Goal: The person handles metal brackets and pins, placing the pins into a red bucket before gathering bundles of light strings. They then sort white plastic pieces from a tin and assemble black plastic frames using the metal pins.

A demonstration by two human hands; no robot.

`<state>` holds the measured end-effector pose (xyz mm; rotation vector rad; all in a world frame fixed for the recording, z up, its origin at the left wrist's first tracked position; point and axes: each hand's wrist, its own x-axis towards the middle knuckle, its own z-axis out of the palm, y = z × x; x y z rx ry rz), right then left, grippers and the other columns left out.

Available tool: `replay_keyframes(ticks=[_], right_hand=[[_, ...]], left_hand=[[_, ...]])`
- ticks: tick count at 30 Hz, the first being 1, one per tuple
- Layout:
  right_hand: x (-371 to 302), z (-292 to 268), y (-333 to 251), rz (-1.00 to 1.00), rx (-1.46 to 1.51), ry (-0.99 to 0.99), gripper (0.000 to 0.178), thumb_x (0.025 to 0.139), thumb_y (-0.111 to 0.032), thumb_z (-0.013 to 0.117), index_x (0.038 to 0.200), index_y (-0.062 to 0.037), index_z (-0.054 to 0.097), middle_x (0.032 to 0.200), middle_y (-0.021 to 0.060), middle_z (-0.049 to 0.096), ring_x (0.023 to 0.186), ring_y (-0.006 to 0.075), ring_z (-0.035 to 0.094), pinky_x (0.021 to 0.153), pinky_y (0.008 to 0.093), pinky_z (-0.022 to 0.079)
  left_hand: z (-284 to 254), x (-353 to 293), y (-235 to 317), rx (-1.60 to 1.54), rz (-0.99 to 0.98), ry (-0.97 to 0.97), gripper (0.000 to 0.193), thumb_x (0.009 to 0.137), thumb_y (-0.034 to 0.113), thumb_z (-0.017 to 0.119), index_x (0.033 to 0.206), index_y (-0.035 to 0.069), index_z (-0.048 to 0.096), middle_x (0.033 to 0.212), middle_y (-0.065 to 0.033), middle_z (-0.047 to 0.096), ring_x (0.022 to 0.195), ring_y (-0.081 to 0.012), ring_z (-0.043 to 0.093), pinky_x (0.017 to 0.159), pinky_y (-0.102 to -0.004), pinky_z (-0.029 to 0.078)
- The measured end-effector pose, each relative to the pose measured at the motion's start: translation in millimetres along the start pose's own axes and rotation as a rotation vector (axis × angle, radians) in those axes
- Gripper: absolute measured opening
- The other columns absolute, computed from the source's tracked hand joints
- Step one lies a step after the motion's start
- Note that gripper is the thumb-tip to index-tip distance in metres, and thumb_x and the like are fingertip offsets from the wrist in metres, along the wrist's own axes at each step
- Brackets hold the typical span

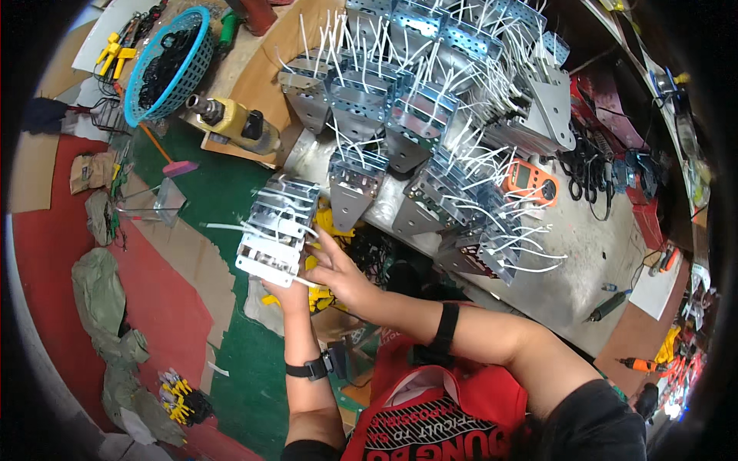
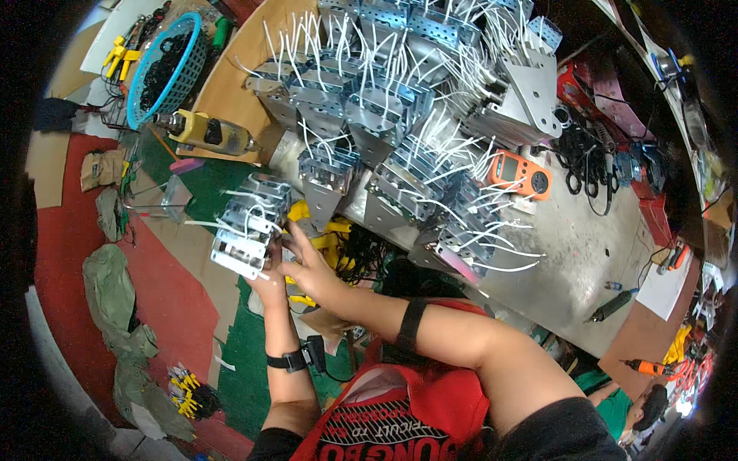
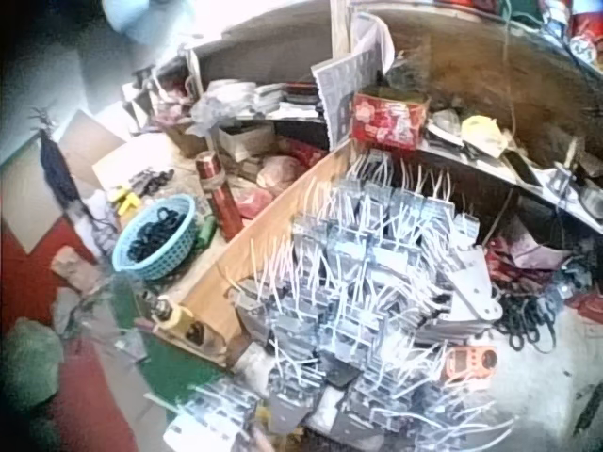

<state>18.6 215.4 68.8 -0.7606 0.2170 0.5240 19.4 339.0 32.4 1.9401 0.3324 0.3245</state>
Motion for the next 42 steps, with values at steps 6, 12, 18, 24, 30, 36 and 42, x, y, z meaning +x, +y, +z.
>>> replay_keyframes(ticks=[6,12,18,24,30,36,42], right_hand=[[-64,-10,-18,0.061,-0.039,-0.081,0.075,0.082,-0.006,0.052,0.143,-0.0019,0.009,0.144,0.0160,0.024,0.134,0.0288,0.025,0.105,0.0374,0.028],[-149,-39,-44,0.197,-0.004,-0.141,0.068,0.084,-0.005,0.051,0.140,0.0007,0.014,0.143,0.0153,0.026,0.131,0.0280,0.030,0.104,0.0375,0.029],[-236,-82,-44,0.162,0.011,-0.055,0.058,0.080,-0.004,0.052,0.133,0.0000,0.028,0.131,0.0118,0.041,0.121,0.0237,0.043,0.100,0.0341,0.035],[-282,-135,-30,0.035,0.129,0.304,0.054,0.073,-0.001,0.050,0.125,0.0008,0.038,0.117,0.0112,0.051,0.105,0.0200,0.051,0.090,0.0312,0.040],[-264,-182,-50,-0.052,0.123,0.454,0.034,0.090,-0.023,0.044,0.120,-0.0084,0.050,0.110,0.0073,0.059,0.098,0.0187,0.057,0.087,0.0354,0.045],[-215,-220,-78,0.032,0.120,0.591,0.022,0.084,-0.015,0.042,0.099,-0.0072,0.057,0.095,0.0070,0.060,0.089,0.0198,0.056,0.081,0.0366,0.043],[-186,-229,-84,-0.032,0.142,0.578,0.025,0.074,-0.003,0.051,0.098,-0.0006,0.055,0.094,0.0091,0.059,0.086,0.0195,0.056,0.083,0.0357,0.044]], left_hand=[[-24,-56,20,0.252,0.126,-0.095,0.032,0.073,-0.007,0.069,0.103,-0.003,0.059,0.100,-0.0116,0.063,0.087,-0.0198,0.059,0.076,-0.0327,0.047],[-15,-129,61,0.291,0.086,-0.259,0.034,0.075,-0.002,0.067,0.107,0.000,0.057,0.105,-0.0109,0.061,0.095,-0.0209,0.059,0.083,-0.0316,0.046],[-3,-210,69,0.219,0.056,-0.533,0.041,0.075,0.006,0.067,0.114,-0.001,0.053,0.109,-0.0132,0.059,0.100,-0.0231,0.056,0.087,-0.0340,0.044],[54,-260,91,0.112,-0.071,-0.502,0.050,0.070,0.013,0.071,0.114,0.003,0.050,0.104,-0.0146,0.061,0.096,-0.0256,0.060,0.086,-0.0343,0.045],[133,-250,116,0.218,0.079,-0.469,0.053,0.069,0.016,0.072,0.116,0.005,0.050,0.103,-0.0189,0.060,0.095,-0.0355,0.059,0.081,-0.0386,0.047],[190,-217,111,0.265,0.121,-0.393,0.044,0.071,0.025,0.072,0.106,0.006,0.053,0.092,-0.0208,0.062,0.087,-0.0397,0.059,0.072,-0.0436,0.048],[217,-190,90,0.477,0.236,-0.386,0.049,0.066,0.020,0.071,0.107,0.000,0.050,0.085,-0.0239,0.061,0.081,-0.0416,0.059,0.069,-0.0465,0.047]])
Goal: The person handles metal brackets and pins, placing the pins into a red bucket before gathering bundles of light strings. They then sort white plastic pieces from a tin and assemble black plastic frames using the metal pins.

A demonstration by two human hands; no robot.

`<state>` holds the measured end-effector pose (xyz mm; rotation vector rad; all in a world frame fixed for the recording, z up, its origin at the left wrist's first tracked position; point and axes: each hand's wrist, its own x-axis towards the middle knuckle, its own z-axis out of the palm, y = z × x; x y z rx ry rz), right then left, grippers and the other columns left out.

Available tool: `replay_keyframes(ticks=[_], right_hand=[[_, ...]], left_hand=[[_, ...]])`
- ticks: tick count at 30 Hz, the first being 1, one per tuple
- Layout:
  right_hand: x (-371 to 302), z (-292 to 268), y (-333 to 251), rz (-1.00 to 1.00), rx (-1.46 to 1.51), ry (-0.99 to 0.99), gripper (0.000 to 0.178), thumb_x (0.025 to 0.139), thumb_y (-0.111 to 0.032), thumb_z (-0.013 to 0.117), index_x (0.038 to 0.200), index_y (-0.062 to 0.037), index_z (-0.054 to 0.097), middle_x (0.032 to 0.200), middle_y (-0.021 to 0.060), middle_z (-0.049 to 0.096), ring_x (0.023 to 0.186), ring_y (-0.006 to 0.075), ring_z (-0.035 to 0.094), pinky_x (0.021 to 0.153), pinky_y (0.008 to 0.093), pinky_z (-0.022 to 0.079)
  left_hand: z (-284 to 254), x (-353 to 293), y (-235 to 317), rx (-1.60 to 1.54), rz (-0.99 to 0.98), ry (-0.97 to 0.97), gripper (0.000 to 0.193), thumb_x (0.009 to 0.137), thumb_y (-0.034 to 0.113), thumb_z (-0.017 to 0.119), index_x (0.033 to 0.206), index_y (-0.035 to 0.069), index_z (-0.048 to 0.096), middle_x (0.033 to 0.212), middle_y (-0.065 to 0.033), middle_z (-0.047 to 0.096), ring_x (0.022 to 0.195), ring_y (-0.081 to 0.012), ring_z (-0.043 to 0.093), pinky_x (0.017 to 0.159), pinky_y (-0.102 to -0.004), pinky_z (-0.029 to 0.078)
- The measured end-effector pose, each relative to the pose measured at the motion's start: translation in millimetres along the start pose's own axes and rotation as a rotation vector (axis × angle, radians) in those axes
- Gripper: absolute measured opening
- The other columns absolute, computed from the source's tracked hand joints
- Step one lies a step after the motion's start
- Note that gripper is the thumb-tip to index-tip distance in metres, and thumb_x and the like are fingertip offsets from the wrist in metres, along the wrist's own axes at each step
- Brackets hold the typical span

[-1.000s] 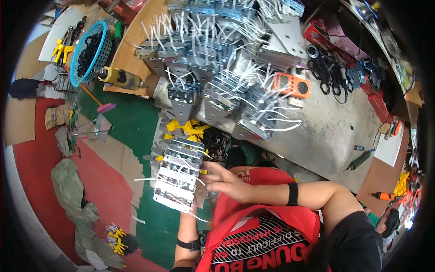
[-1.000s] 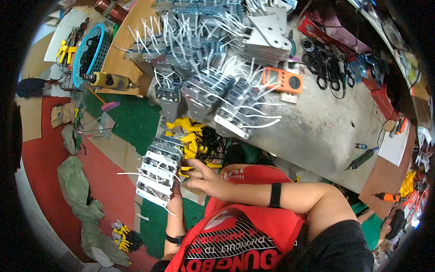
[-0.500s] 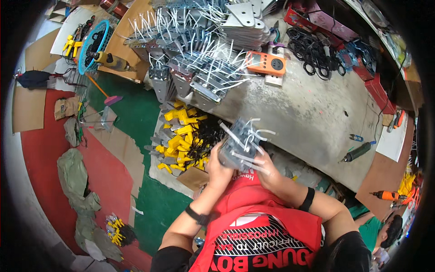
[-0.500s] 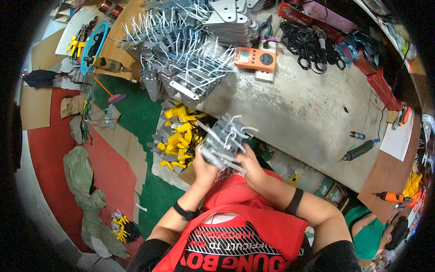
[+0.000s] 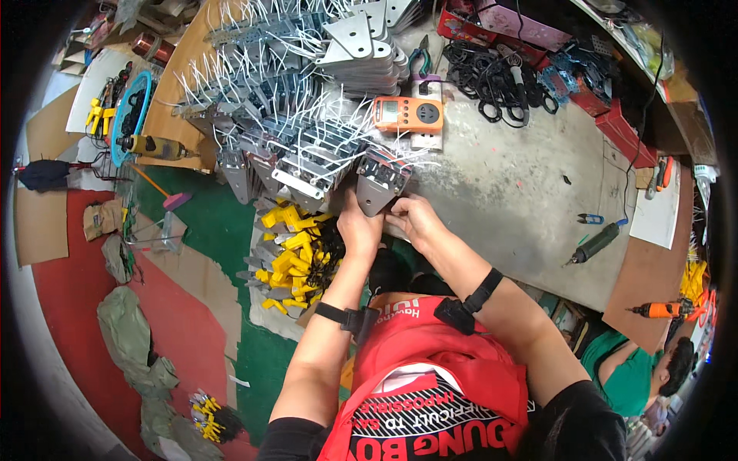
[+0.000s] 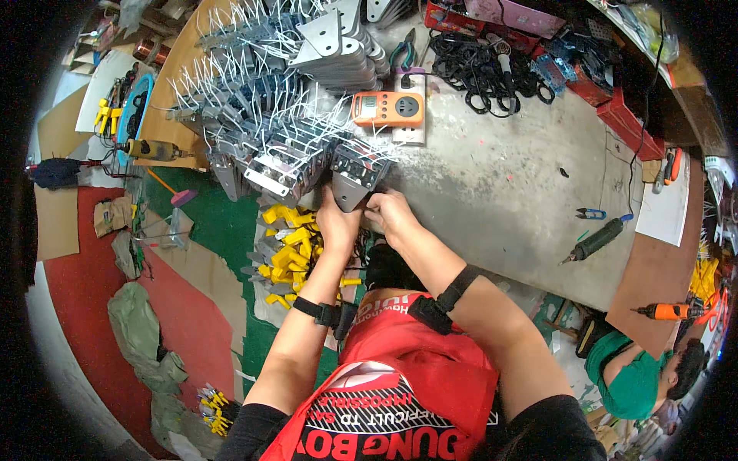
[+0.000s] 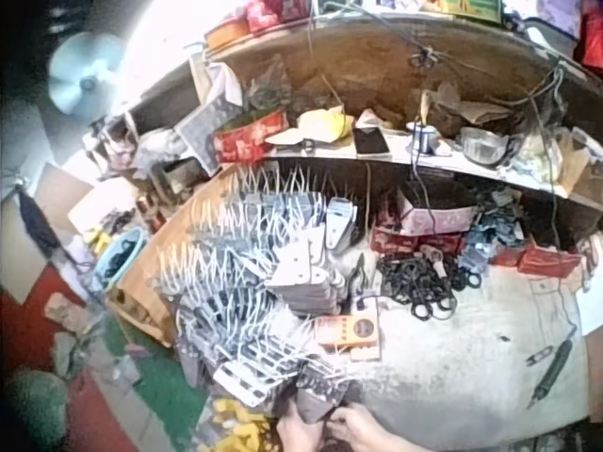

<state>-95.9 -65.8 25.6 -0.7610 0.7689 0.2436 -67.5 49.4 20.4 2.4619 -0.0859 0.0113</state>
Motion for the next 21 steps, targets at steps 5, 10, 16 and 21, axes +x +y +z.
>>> replay_keyframes(ticks=[5,10,16,21], right_hand=[[-2,15,-9,-0.008,-0.020,0.082,0.032,0.072,0.000,0.051,0.104,0.0023,0.055,0.097,0.0103,0.060,0.089,0.0208,0.056,0.082,0.0338,0.044],[9,16,-14,-0.056,-0.302,0.064,0.034,0.074,0.001,0.047,0.107,0.0036,0.053,0.104,0.0106,0.057,0.095,0.0214,0.055,0.084,0.0346,0.045],[5,5,-3,0.035,-0.319,0.152,0.043,0.076,-0.002,0.048,0.119,0.0014,0.047,0.112,0.0105,0.055,0.101,0.0201,0.053,0.084,0.0319,0.044],[-27,-10,-1,-0.008,-0.344,0.110,0.041,0.080,-0.007,0.052,0.121,0.0006,0.049,0.114,0.0116,0.056,0.101,0.0199,0.053,0.084,0.0309,0.044]], left_hand=[[3,4,5,-0.031,0.123,0.066,0.047,0.067,0.020,0.071,0.102,0.000,0.048,0.080,-0.0233,0.060,0.076,-0.0418,0.059,0.064,-0.0468,0.048],[6,12,3,-0.005,-0.008,-0.048,0.050,0.067,0.020,0.072,0.105,-0.001,0.047,0.086,-0.0252,0.059,0.081,-0.0428,0.058,0.068,-0.0472,0.047],[-40,-15,-44,0.001,0.188,-0.141,0.058,0.068,0.018,0.074,0.116,-0.001,0.047,0.101,-0.0216,0.058,0.096,-0.0380,0.056,0.082,-0.0426,0.045],[-130,11,-125,-0.041,-0.180,0.073,0.056,0.069,0.014,0.074,0.117,0.002,0.048,0.103,-0.0173,0.055,0.097,-0.0339,0.054,0.087,-0.0388,0.043]])
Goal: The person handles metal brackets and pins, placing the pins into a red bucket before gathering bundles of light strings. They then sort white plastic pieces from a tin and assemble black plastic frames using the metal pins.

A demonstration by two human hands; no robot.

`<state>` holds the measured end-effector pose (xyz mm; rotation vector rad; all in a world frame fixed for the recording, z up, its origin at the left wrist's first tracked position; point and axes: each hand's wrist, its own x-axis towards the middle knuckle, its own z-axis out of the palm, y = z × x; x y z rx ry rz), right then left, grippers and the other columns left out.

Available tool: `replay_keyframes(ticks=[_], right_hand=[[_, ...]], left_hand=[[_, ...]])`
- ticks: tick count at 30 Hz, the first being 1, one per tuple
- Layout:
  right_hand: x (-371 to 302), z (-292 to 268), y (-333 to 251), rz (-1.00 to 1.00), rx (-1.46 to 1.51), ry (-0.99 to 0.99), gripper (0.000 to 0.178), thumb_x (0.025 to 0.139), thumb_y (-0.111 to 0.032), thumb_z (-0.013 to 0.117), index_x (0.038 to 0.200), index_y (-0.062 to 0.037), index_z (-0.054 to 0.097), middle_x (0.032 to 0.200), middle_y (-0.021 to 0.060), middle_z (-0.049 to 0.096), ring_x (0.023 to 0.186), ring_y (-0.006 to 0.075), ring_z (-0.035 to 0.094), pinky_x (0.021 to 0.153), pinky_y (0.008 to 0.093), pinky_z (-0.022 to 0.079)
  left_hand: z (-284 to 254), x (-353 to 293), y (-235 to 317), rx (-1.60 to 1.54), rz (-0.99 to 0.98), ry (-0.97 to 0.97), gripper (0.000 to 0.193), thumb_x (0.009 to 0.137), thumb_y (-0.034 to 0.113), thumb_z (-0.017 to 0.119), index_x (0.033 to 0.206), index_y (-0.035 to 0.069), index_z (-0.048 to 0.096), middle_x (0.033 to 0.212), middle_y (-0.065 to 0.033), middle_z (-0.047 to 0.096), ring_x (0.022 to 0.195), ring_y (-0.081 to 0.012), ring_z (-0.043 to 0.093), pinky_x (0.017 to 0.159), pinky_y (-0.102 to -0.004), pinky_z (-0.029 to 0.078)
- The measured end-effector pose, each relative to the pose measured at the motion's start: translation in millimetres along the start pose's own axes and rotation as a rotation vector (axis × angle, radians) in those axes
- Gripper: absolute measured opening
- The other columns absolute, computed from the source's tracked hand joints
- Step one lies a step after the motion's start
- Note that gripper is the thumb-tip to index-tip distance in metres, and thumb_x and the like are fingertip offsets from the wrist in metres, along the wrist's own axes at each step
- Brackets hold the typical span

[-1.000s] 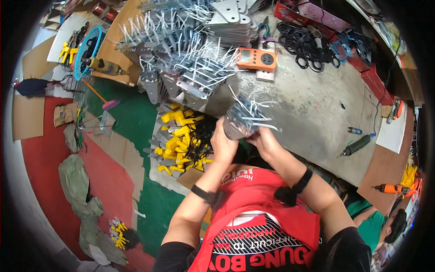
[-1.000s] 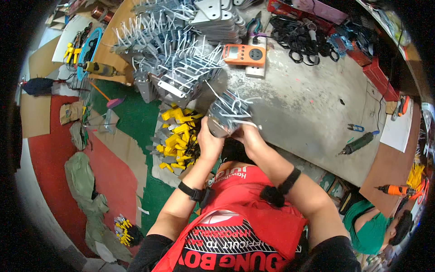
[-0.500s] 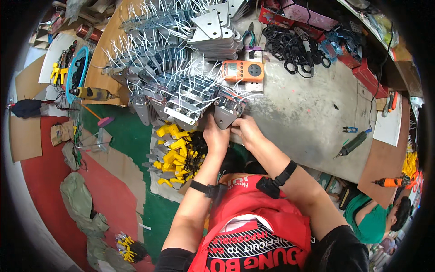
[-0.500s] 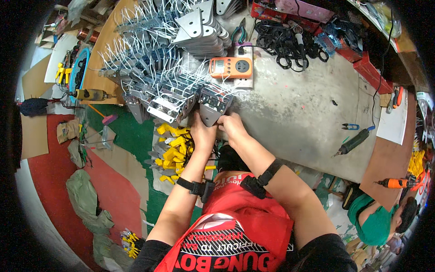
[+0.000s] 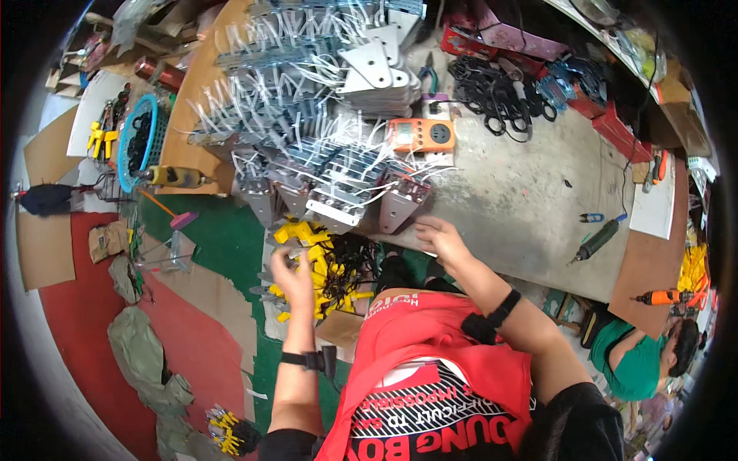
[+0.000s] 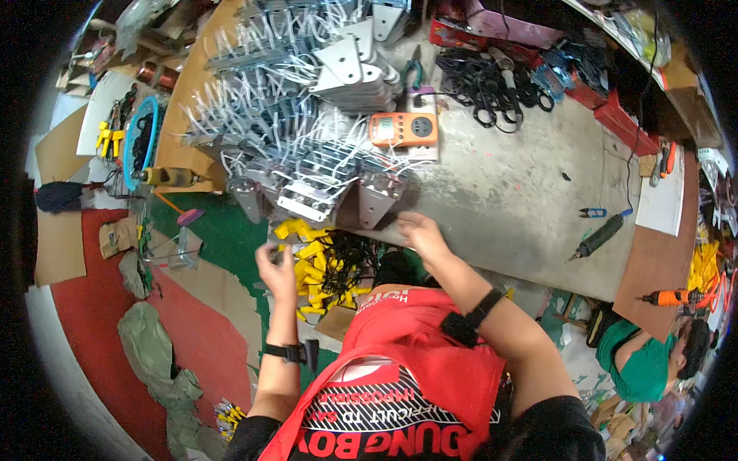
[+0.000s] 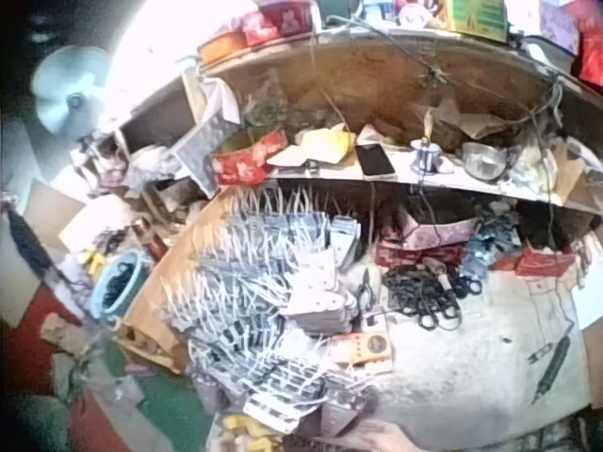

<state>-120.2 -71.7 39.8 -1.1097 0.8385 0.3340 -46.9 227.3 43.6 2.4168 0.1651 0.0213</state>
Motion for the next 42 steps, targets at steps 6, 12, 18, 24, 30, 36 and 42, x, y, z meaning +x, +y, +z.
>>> replay_keyframes(ticks=[6,12,18,24,30,36,42], right_hand=[[-40,-42,9,0.052,-0.079,0.041,0.031,0.084,-0.012,0.051,0.113,-0.0019,0.055,0.099,0.0078,0.062,0.086,0.0151,0.057,0.075,0.0283,0.047],[-50,-53,2,0.056,-0.010,0.206,0.029,0.084,-0.012,0.051,0.111,-0.0015,0.055,0.094,0.0061,0.062,0.082,0.0145,0.058,0.074,0.0279,0.048],[-55,-44,-7,-0.013,0.011,0.261,0.029,0.085,-0.012,0.050,0.111,-0.0006,0.055,0.092,0.0074,0.062,0.081,0.0140,0.058,0.073,0.0262,0.048],[-46,-48,-2,-0.028,0.021,0.297,0.027,0.084,-0.010,0.053,0.109,0.0001,0.055,0.088,0.0074,0.062,0.076,0.0130,0.058,0.067,0.0248,0.049],[-49,-56,7,-0.040,-0.074,0.271,0.027,0.085,-0.011,0.051,0.109,-0.0005,0.056,0.090,0.0071,0.062,0.078,0.0133,0.058,0.070,0.0259,0.048],[-57,-74,14,-0.004,-0.047,0.249,0.027,0.084,-0.010,0.050,0.109,-0.0001,0.056,0.090,0.0073,0.062,0.077,0.0128,0.058,0.069,0.0257,0.048],[-69,-102,16,-0.031,-0.045,0.231,0.025,0.084,-0.007,0.050,0.106,0.0016,0.057,0.088,0.0081,0.062,0.075,0.0129,0.057,0.066,0.0246,0.048]], left_hand=[[-2,91,-19,0.126,0.188,0.096,0.095,0.060,0.022,0.081,0.135,0.000,0.027,0.128,-0.0267,0.042,0.118,-0.0381,0.041,0.100,-0.0413,0.033],[27,114,-22,0.091,0.070,0.224,0.081,0.058,0.012,0.080,0.125,0.001,0.036,0.111,-0.0250,0.053,0.104,-0.0418,0.050,0.088,-0.0439,0.041],[29,115,-18,0.121,-0.049,0.153,0.080,0.063,0.011,0.078,0.128,0.004,0.033,0.102,-0.0261,0.057,0.094,-0.0441,0.055,0.081,-0.0458,0.043],[30,115,-20,0.136,0.016,0.169,0.073,0.064,0.013,0.078,0.123,0.005,0.036,0.094,-0.0263,0.060,0.091,-0.0439,0.057,0.078,-0.0448,0.045],[10,96,-35,0.055,0.015,0.130,0.072,0.061,0.018,0.081,0.118,-0.002,0.040,0.104,-0.0289,0.056,0.097,-0.0445,0.054,0.083,-0.0423,0.043],[-21,14,-49,-0.034,-0.102,0.219,0.072,0.063,0.012,0.080,0.121,-0.005,0.041,0.113,-0.0212,0.055,0.102,-0.0312,0.054,0.090,-0.0370,0.041],[-74,-82,21,-0.403,-0.079,0.150,0.074,0.069,-0.006,0.071,0.131,-0.002,0.031,0.126,-0.0158,0.046,0.109,-0.0231,0.051,0.095,-0.0356,0.039]])
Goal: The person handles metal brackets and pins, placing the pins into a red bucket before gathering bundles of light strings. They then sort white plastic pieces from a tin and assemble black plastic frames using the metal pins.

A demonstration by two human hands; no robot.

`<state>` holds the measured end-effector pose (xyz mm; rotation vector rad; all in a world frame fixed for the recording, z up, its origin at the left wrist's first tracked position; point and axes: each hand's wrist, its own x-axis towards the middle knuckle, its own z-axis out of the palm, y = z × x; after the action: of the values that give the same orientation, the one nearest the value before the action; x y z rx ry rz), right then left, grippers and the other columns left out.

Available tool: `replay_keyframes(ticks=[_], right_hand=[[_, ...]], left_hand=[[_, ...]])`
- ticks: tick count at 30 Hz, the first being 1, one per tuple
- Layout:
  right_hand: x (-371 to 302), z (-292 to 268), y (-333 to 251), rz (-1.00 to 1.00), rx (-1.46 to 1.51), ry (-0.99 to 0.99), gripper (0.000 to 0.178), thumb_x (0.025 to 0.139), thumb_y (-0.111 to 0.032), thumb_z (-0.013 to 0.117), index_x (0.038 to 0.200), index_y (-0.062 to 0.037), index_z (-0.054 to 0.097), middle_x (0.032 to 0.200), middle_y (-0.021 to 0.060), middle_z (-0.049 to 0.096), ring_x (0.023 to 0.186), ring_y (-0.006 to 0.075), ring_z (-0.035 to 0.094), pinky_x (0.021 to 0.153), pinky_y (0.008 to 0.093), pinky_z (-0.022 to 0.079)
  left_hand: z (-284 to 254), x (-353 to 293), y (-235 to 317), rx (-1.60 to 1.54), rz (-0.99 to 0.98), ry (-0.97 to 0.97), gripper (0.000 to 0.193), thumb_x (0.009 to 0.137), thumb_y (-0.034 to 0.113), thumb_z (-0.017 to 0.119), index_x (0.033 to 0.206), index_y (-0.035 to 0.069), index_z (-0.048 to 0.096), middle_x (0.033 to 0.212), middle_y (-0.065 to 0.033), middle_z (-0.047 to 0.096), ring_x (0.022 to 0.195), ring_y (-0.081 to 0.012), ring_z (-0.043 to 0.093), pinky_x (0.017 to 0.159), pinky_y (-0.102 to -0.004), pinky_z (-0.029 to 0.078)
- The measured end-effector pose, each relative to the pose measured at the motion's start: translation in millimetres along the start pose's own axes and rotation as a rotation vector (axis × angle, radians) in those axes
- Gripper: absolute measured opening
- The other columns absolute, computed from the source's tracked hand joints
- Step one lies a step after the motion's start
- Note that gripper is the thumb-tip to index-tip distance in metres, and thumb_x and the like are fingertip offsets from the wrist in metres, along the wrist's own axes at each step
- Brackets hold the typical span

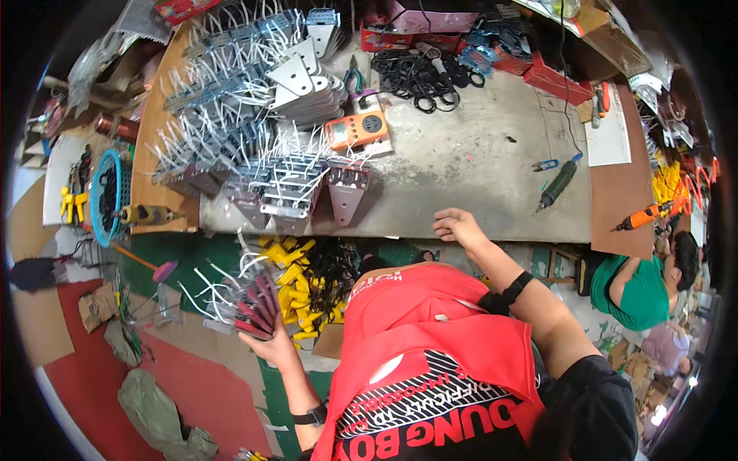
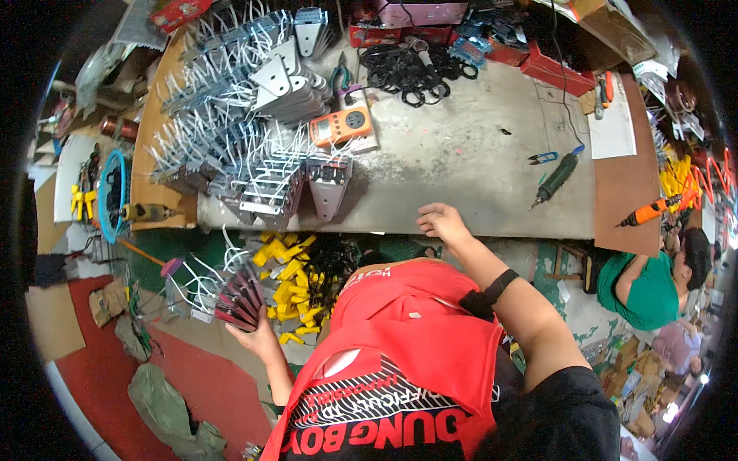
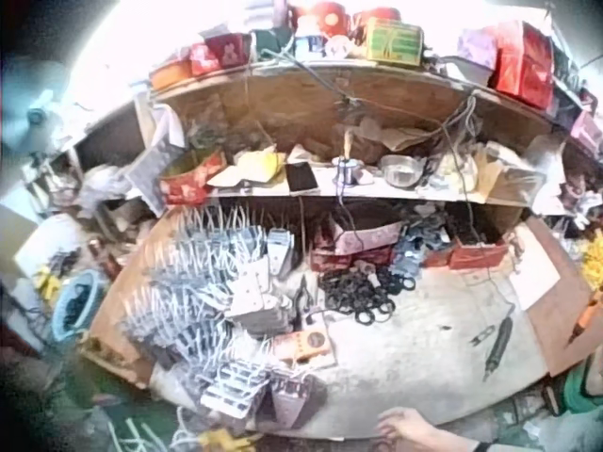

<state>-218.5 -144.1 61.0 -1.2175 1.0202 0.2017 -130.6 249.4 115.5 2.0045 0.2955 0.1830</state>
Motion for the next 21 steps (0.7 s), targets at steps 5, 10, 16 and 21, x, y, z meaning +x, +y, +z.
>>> replay_keyframes(ticks=[5,10,16,21], right_hand=[[-10,-14,1,-0.058,-0.069,-0.054,0.027,0.084,-0.009,0.050,0.109,0.0003,0.056,0.091,0.0086,0.063,0.076,0.0131,0.057,0.067,0.0255,0.048],[-25,-24,2,-0.090,-0.131,-0.112,0.029,0.083,-0.010,0.051,0.109,-0.0002,0.057,0.091,0.0082,0.063,0.076,0.0133,0.058,0.068,0.0255,0.048],[-24,30,-29,-0.241,-0.152,-0.407,0.040,0.082,-0.013,0.055,0.120,-0.0022,0.050,0.106,0.0119,0.060,0.088,0.0153,0.058,0.073,0.0275,0.048],[-10,98,-49,-0.460,-0.017,-0.430,0.065,0.078,-0.006,0.055,0.136,0.0047,0.027,0.127,0.0195,0.048,0.100,0.0182,0.056,0.085,0.0286,0.045]], left_hand=[[49,-56,24,-0.419,0.087,-0.266,0.071,0.066,-0.011,0.071,0.128,-0.003,0.035,0.116,-0.0118,0.054,0.107,-0.0191,0.053,0.091,-0.0316,0.043],[113,-61,65,0.015,0.323,-0.242,0.068,0.063,0.009,0.080,0.118,0.000,0.042,0.103,-0.0155,0.058,0.094,-0.0243,0.058,0.082,-0.0346,0.044],[165,-32,54,0.035,0.322,-0.180,0.065,0.064,0.014,0.079,0.116,0.002,0.042,0.096,-0.0215,0.059,0.088,-0.0399,0.058,0.077,-0.0399,0.045],[193,-25,52,0.060,0.438,0.019,0.073,0.065,0.022,0.080,0.121,-0.003,0.039,0.101,-0.0234,0.059,0.088,-0.0402,0.059,0.077,-0.0408,0.046]])
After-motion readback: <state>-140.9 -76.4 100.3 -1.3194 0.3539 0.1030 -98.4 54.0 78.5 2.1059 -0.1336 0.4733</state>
